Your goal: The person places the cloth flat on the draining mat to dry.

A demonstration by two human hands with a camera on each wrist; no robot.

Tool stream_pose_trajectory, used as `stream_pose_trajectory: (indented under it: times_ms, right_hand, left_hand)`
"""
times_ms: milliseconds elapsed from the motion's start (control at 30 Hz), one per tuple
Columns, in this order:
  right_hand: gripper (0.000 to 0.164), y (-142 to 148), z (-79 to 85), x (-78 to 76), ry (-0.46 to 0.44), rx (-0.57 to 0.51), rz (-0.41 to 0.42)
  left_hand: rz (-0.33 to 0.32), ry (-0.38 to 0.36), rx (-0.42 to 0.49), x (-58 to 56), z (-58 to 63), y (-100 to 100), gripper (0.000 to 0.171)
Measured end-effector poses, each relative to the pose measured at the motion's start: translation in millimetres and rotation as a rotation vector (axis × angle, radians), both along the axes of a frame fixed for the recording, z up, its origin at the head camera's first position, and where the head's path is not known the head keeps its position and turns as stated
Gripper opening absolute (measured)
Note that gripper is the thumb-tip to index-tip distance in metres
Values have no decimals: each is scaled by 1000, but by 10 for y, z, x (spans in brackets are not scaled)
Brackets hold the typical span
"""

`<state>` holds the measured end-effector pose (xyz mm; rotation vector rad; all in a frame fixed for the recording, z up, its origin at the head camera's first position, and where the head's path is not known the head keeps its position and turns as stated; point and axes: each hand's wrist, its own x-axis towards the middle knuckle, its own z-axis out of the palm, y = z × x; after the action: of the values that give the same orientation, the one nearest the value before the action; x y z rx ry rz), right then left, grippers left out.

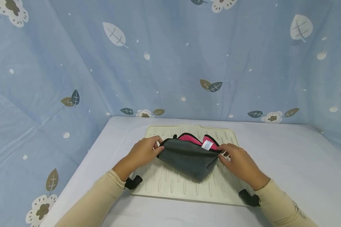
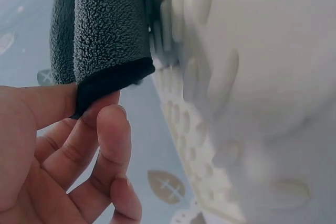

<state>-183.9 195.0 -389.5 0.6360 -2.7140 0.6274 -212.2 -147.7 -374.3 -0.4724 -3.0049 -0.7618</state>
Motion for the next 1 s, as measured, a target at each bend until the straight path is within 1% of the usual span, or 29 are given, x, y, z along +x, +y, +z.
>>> stream_pose_trajectory:
  times_ms: [167,367,500,667,867,1000]
  right_hand:
    - [19,-10,-19,-1,15,5,5]
    - [17,-35,-18,2,100,-4,4]
    - [18,-52,-10,8,143,-24,32]
    - [20,-63,-23,15,117,-24,85]
    - [19,-63,-31,13,79,-2,98]
    - [19,-61,-38,10,37,32,111]
  left_hand:
    - [18,-3,4,-21,20,-71,17]
    - [42,-7,-2,-22,12,-142,17]
    - [45,-6,-1,-29,5,-180,16]
    - [61,-5,3,-38,-19,-211,14]
    - [85,10,-4,-18,-63,-256,13]
    - [96,23,-16,-15,-90,-277,13]
